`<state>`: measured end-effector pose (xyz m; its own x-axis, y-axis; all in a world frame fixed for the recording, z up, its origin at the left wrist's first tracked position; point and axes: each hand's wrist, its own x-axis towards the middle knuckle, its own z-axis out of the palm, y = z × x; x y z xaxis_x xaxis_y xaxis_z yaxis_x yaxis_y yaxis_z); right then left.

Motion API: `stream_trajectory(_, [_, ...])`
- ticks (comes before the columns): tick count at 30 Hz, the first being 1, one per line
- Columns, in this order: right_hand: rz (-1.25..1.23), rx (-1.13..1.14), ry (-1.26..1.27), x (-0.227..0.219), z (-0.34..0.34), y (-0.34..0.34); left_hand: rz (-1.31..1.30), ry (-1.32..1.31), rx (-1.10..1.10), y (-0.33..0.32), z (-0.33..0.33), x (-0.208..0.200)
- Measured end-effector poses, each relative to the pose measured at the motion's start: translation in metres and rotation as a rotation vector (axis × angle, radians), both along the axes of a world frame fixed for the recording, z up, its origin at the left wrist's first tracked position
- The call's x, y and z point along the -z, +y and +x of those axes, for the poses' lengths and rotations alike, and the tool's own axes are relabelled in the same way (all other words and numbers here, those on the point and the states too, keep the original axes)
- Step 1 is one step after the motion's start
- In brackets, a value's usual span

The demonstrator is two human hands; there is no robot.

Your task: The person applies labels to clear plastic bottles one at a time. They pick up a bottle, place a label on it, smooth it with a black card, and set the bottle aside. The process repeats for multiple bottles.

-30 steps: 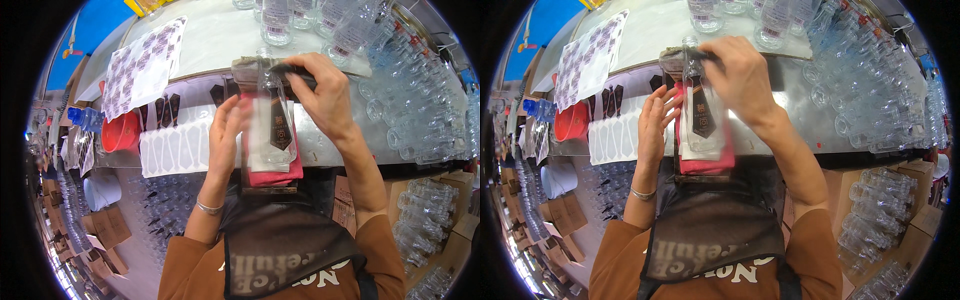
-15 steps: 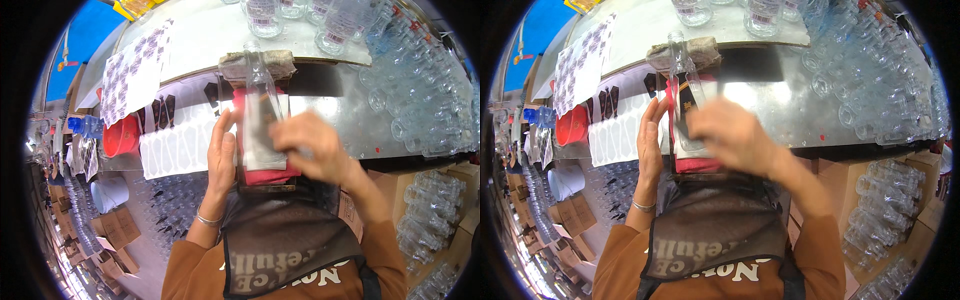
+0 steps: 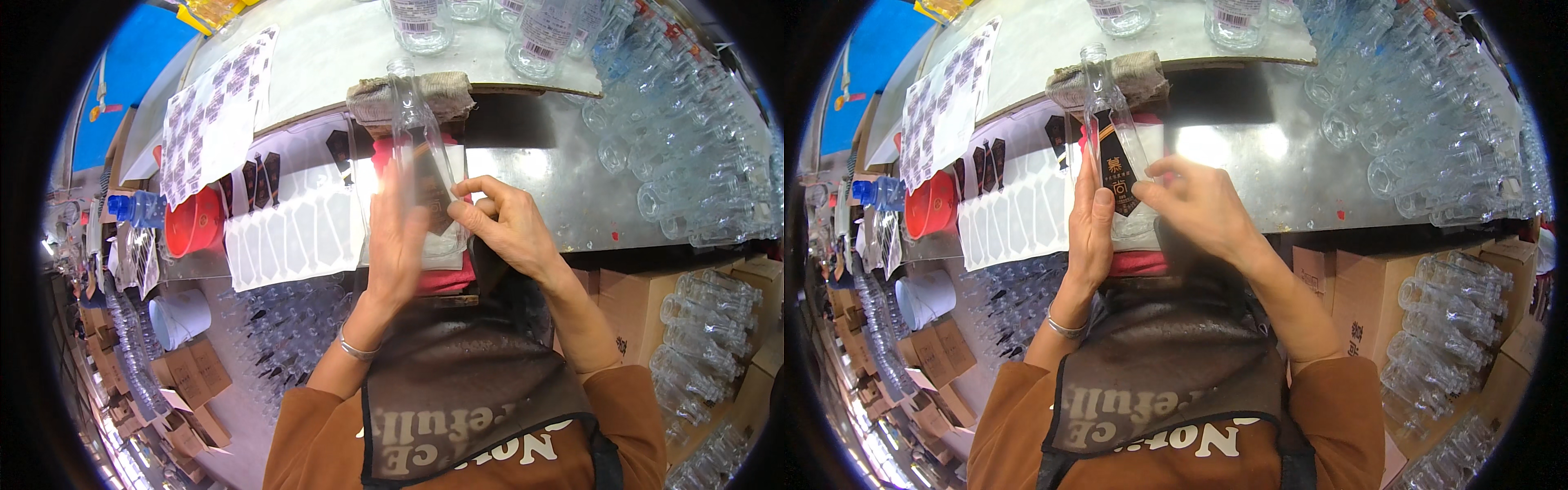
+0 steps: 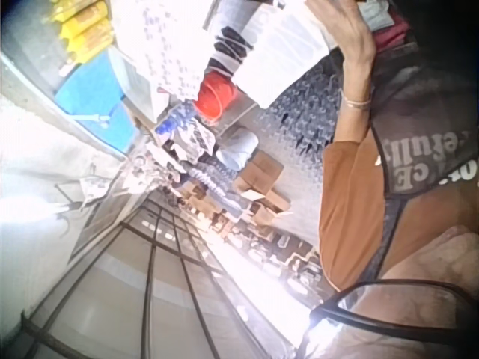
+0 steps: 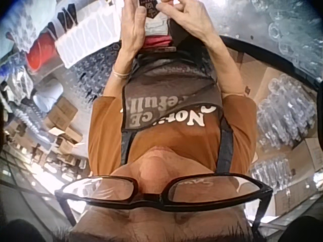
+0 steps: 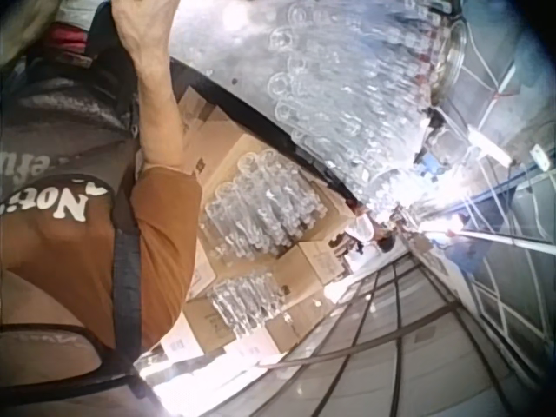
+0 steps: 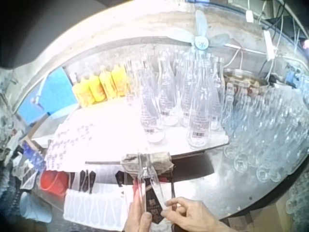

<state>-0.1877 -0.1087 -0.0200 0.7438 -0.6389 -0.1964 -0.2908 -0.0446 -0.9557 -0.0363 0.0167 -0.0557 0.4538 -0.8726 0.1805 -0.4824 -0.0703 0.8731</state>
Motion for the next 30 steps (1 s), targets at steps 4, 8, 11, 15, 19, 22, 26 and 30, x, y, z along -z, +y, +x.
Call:
stream_trajectory(4, [0.004, -0.014, 0.025, -0.001, 0.001, 0.000, -0.024, -0.019, 0.004, 0.001, 0.000, 0.003])
stream_trajectory(8, [0.004, -0.006, 0.019, 0.000, 0.002, 0.000, -0.039, -0.008, 0.009, 0.000, 0.000, 0.003])
stream_trajectory(11, [0.024, 0.000, -0.007, 0.003, 0.002, 0.000, -0.067, 0.008, -0.010, -0.001, -0.001, 0.008])
stream_trajectory(15, [0.067, 0.001, -0.016, 0.004, 0.001, -0.001, -0.020, 0.080, -0.004, -0.002, -0.005, -0.012])
stream_trajectory(19, [0.166, -0.005, -0.125, 0.015, 0.001, -0.002, -0.008, 0.150, 0.000, 0.001, -0.001, -0.001])
stream_trajectory(22, [0.121, -0.032, -0.040, 0.011, -0.001, -0.002, -0.059, 0.192, 0.005, 0.000, -0.001, 0.003])
stream_trajectory(26, [0.236, 0.037, -0.196, 0.027, -0.008, -0.009, -0.069, 0.208, 0.012, 0.000, 0.001, 0.005])
stream_trajectory(30, [0.323, 0.161, -0.389, 0.004, -0.013, -0.003, -0.058, 0.345, 0.022, 0.005, 0.002, -0.010])
